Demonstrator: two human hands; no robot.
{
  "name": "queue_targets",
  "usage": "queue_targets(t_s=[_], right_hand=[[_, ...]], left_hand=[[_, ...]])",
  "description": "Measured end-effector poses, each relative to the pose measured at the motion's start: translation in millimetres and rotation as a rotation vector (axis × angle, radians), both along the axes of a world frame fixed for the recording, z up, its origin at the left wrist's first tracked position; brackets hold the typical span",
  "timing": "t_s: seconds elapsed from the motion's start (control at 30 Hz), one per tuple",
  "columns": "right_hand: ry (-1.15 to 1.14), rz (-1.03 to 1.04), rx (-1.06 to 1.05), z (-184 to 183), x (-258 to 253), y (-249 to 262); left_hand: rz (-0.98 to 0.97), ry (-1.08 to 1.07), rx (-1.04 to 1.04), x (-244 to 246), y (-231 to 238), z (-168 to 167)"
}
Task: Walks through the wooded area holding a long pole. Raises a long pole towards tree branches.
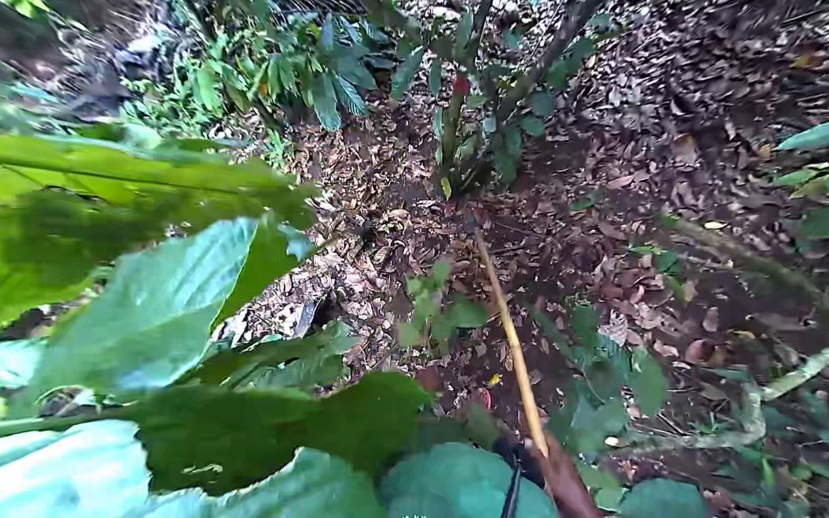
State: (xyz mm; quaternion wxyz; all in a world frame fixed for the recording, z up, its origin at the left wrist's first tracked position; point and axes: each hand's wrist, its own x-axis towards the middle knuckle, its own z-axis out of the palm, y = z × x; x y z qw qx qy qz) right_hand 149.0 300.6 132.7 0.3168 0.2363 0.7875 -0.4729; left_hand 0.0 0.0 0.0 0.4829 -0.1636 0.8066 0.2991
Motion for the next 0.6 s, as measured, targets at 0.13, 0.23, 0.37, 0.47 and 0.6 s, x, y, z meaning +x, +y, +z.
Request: queue_targets(t_s=[0.13,0.23,0.37,0.47,0.6], right_hand=[[0.062,-0.045,-0.054,-2,-85,-9],[0.071,-0.03,-0.029,-6,-167,-20],[0.081,0.015,0.079,-28,-282,-43],[0.085,0.033,0.145,-45,-350,-65],[0.031,-0.092,-0.003,-71,-399,-90]], left_hand=[[0.089,0.042,0.137,-40,-4,-3],[0.057,0.094,0.149,-65,-27,-11],[0.014,0.124,0.077,-109,-75,-15],[-0.051,0.11,0.05,-150,-123,-21],[0.025,0.088,-0.029,-204,-177,-28]])
